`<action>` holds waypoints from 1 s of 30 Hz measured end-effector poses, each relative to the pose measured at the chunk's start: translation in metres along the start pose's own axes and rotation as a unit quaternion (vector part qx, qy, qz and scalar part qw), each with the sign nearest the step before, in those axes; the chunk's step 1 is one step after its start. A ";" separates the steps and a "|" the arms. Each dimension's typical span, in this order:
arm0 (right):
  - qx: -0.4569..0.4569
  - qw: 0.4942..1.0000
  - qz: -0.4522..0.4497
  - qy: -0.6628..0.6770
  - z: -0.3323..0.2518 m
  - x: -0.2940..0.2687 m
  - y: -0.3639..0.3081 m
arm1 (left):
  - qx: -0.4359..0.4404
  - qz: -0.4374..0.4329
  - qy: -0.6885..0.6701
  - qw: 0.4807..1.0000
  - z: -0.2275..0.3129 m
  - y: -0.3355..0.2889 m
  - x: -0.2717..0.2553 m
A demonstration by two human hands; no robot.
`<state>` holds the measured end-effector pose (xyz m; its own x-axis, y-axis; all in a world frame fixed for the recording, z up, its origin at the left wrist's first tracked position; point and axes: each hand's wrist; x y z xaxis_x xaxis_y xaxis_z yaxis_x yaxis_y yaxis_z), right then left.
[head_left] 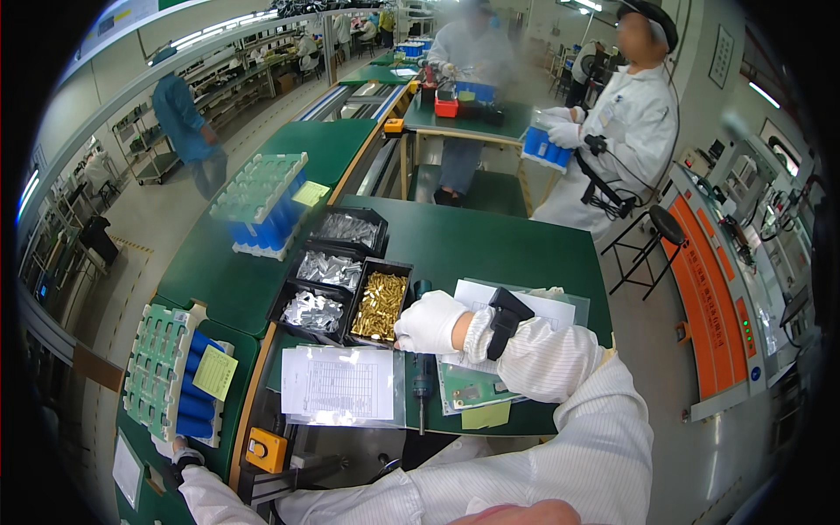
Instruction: Assembling electronic components onto battery modules using a power screwdriver.
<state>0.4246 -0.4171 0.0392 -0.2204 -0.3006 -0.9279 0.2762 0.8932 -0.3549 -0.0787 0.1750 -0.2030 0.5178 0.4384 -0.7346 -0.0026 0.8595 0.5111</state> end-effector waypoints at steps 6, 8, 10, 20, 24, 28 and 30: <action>0.002 1.000 -0.006 0.005 0.004 0.005 0.001 | -0.040 -0.083 0.002 0.996 0.029 -0.015 -0.003; -0.001 1.000 -0.003 0.007 0.003 0.005 0.002 | -0.045 -0.082 -0.001 0.996 0.033 -0.013 -0.014; -0.001 1.000 0.001 0.006 0.002 0.004 0.001 | -0.047 -0.083 0.001 0.995 0.036 -0.013 -0.022; -0.005 1.000 0.006 0.003 0.002 0.005 0.002 | -0.049 -0.090 0.013 0.995 0.024 -0.010 -0.019; -0.002 1.000 -0.002 0.006 0.004 0.005 0.003 | -0.047 -0.104 0.010 0.993 0.012 -0.007 -0.010; -0.006 1.000 0.001 0.004 0.002 0.004 0.003 | -0.055 -0.111 0.005 0.992 0.001 -0.003 -0.006; 0.001 1.000 0.002 0.010 0.005 0.004 -0.002 | -0.062 -0.132 0.010 0.989 0.007 0.005 -0.003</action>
<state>0.4275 -0.4215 0.0356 -0.2374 -0.2907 -0.9269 0.2798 0.8933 -0.3518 -0.0743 0.1761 -0.1959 0.4982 0.1990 -0.8439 0.0249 0.9696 0.2434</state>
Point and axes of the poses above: each hand's wrist, its own y-axis towards the middle knuckle, its own x-axis out of the palm, z = x × y, and after that the axes turned 12 degrees about -z, right-handed
